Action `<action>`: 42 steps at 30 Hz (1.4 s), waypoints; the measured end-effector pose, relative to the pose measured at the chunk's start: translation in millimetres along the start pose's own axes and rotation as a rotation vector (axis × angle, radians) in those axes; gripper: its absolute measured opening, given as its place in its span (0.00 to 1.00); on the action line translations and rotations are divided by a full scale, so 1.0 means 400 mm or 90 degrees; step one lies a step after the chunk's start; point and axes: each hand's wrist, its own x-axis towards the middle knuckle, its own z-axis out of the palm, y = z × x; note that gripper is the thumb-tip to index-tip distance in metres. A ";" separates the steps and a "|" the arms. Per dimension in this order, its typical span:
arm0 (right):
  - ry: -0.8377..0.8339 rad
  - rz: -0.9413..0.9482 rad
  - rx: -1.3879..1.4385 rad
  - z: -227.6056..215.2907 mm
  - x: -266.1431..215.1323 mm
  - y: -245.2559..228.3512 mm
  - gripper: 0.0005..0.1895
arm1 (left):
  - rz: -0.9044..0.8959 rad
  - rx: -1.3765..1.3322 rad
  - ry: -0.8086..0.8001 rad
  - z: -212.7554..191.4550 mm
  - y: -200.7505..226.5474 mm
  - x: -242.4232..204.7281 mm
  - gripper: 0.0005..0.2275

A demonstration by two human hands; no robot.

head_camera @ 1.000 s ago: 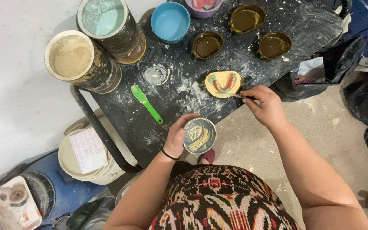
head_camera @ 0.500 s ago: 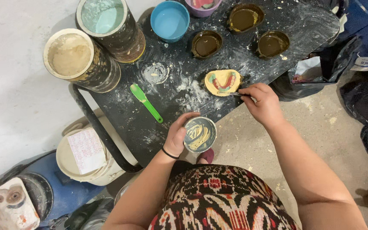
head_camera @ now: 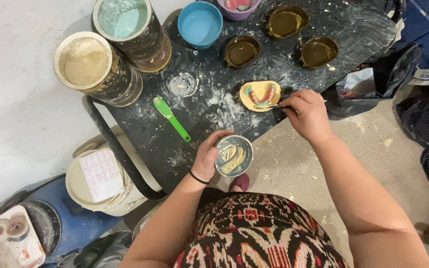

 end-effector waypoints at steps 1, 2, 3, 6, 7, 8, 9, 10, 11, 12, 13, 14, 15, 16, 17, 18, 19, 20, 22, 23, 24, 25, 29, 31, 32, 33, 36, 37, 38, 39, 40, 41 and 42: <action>0.000 0.000 0.000 0.004 -0.002 0.002 0.11 | 0.000 0.000 0.000 0.001 0.001 0.000 0.37; -0.002 -0.007 -0.010 0.008 -0.004 0.004 0.11 | 0.003 0.008 -0.002 0.001 0.002 0.000 0.37; -0.004 -0.014 -0.020 0.013 -0.004 0.006 0.11 | 0.007 0.017 -0.003 0.000 0.004 0.000 0.37; -0.005 -0.004 -0.026 0.019 -0.006 0.006 0.11 | -0.002 0.001 0.003 0.003 0.002 -0.002 0.38; -0.006 -0.005 -0.026 0.017 -0.008 0.006 0.11 | -0.002 0.001 0.003 0.004 0.000 -0.002 0.38; -0.004 -0.001 -0.028 0.016 -0.010 0.006 0.11 | -0.004 -0.001 0.005 0.005 -0.002 -0.002 0.38; -0.002 0.002 -0.031 0.015 -0.012 0.006 0.12 | -0.007 -0.003 0.006 0.005 -0.003 -0.002 0.38; -0.003 0.001 -0.030 0.017 -0.011 0.009 0.12 | -0.006 -0.003 0.007 0.005 -0.001 -0.003 0.38; 0.000 0.001 -0.022 0.020 -0.012 0.012 0.12 | -0.009 -0.012 0.008 0.006 0.001 -0.005 0.38; 0.002 0.001 -0.014 0.022 -0.013 0.016 0.12 | -0.012 -0.021 0.009 0.007 0.003 -0.006 0.38; 0.002 0.002 -0.014 0.019 -0.010 0.010 0.12 | -0.013 -0.021 0.009 0.007 0.003 -0.007 0.38; 0.000 0.002 -0.014 0.015 -0.008 0.004 0.12 | -0.008 -0.017 0.008 0.007 0.003 -0.008 0.38; -0.001 0.000 -0.013 0.012 -0.004 -0.001 0.12 | -0.003 -0.012 0.008 0.007 0.003 -0.007 0.38; -0.001 0.000 -0.013 0.011 -0.004 -0.001 0.12 | -0.002 -0.013 0.008 0.006 -0.001 -0.006 0.38; -0.002 0.003 -0.020 0.011 -0.005 -0.001 0.11 | -0.006 -0.019 0.006 0.004 -0.004 -0.007 0.38; -0.004 0.007 -0.027 0.010 -0.006 -0.002 0.11 | -0.009 -0.025 0.005 0.003 -0.008 -0.007 0.38; -0.004 0.007 -0.027 0.005 -0.002 -0.009 0.11 | -0.009 -0.024 0.005 0.001 -0.008 -0.006 0.38; 0.008 0.006 -0.012 -0.001 0.002 -0.016 0.11 | -0.010 -0.028 0.003 0.000 -0.008 -0.004 0.38; 0.021 0.005 0.003 -0.013 0.004 -0.022 0.12 | -0.011 -0.031 0.000 -0.002 -0.010 -0.003 0.37; 0.026 0.010 0.007 -0.019 0.003 -0.023 0.11 | -0.007 -0.029 0.000 -0.002 -0.011 -0.004 0.37; 0.030 0.014 0.010 -0.025 0.002 -0.022 0.11 | -0.004 -0.027 0.000 -0.002 -0.013 -0.005 0.37; 0.030 0.015 0.010 -0.027 0.001 -0.023 0.11 | -0.004 -0.027 0.000 -0.002 -0.012 -0.005 0.37; 0.010 0.022 0.016 -0.012 -0.008 -0.014 0.11 | -0.002 -0.016 -0.008 -0.004 -0.014 -0.006 0.38; -0.006 0.011 0.016 -0.002 -0.012 -0.015 0.10 | 0.000 -0.007 -0.011 -0.002 -0.010 -0.006 0.38; 0.000 0.013 0.022 0.000 -0.011 -0.021 0.10 | -0.017 -0.013 -0.005 -0.001 -0.002 -0.004 0.37; 0.003 0.016 0.030 0.003 -0.015 -0.029 0.11 | -0.036 -0.019 0.002 0.001 0.005 -0.008 0.36; 0.003 0.047 0.087 -0.029 0.009 -0.090 0.10 | -0.061 -0.007 0.049 0.001 0.009 -0.003 0.36; 0.005 0.044 0.087 -0.037 0.006 -0.104 0.10 | -0.058 -0.006 0.050 0.004 0.018 0.009 0.36; 0.006 0.092 0.133 -0.045 0.003 -0.119 0.09 | -0.090 -0.069 0.106 0.006 0.029 0.021 0.33; 0.006 0.143 0.180 -0.055 -0.004 -0.136 0.09 | -0.125 -0.132 0.161 0.010 0.040 0.029 0.30; 0.006 0.142 0.181 -0.062 0.006 -0.168 0.09 | -0.124 -0.131 0.162 0.011 0.024 0.060 0.30; -0.010 0.135 0.233 -0.068 0.012 -0.201 0.08 | -0.107 -0.162 0.170 0.011 0.006 0.088 0.29; -0.026 0.127 0.285 -0.074 0.018 -0.234 0.08 | -0.089 -0.193 0.178 0.010 -0.012 0.114 0.29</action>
